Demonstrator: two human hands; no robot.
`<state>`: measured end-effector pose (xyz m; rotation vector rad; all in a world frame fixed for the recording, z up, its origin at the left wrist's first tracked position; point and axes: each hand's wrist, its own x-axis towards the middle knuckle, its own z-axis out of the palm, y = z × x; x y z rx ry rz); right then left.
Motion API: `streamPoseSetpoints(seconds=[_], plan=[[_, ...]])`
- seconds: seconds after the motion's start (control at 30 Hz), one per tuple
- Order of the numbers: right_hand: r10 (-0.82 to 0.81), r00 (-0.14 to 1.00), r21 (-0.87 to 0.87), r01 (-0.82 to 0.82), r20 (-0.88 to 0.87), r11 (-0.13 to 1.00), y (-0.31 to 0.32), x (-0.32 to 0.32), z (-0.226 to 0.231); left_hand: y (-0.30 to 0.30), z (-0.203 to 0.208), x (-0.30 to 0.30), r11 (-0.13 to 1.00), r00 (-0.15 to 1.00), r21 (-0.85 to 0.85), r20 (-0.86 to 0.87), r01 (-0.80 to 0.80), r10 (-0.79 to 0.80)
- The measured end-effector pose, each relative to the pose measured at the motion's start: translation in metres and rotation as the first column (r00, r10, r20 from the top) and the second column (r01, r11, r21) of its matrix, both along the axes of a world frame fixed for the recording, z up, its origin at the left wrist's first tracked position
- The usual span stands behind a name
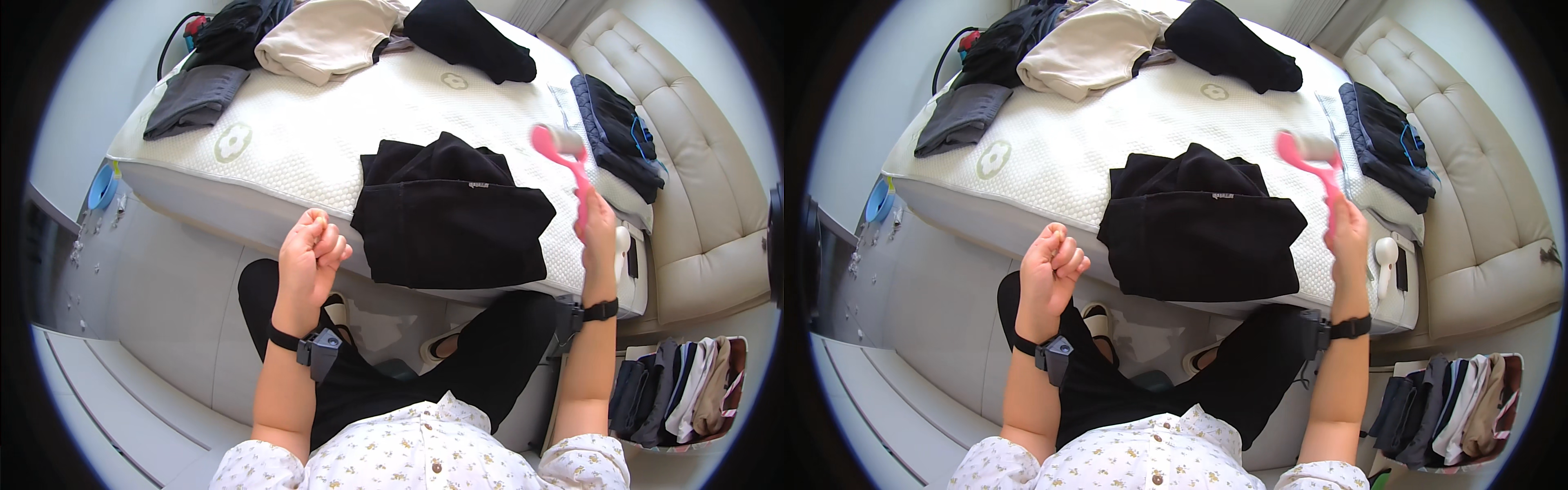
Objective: The person uses nail clippers to cut a tag off a black garment and then runs a lint roller over the fabric.
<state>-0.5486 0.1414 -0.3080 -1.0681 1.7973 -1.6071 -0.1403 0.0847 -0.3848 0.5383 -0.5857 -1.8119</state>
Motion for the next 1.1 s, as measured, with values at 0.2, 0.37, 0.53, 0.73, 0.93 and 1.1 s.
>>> streamPoseSetpoints(seconds=[0.2,0.37,0.53,0.73,0.93,1.1], plan=[[-0.223,0.970,0.195,0.201,0.095,0.960,0.036,-0.092,-0.041,0.003,0.004,-0.026,0.990,0.990,-0.039,-0.023,0.138,-0.139],[-0.099,0.958,0.136,0.140,-0.270,0.981,0.029,-0.117,-0.069,-0.005,0.013,-0.047,0.981,0.981,-0.023,0.012,0.193,-0.193],[0.084,0.982,-0.073,-0.097,-0.167,0.993,0.028,0.028,0.004,-0.027,0.009,-0.071,0.962,0.962,0.023,-0.038,0.271,-0.270],[0.338,0.941,-0.026,-0.337,0.034,0.941,-0.005,0.040,0.010,-0.089,0.017,-0.099,0.918,0.922,0.147,0.069,0.368,-0.381],[0.311,0.907,0.104,-0.351,0.284,0.930,-0.064,0.024,0.026,-0.136,0.026,-0.112,0.891,0.941,0.354,0.079,0.283,-0.330],[0.312,0.894,0.289,-0.406,0.321,0.867,-0.104,0.031,0.054,-0.142,0.062,-0.092,0.873,0.980,0.453,-0.006,0.182,-0.201]])
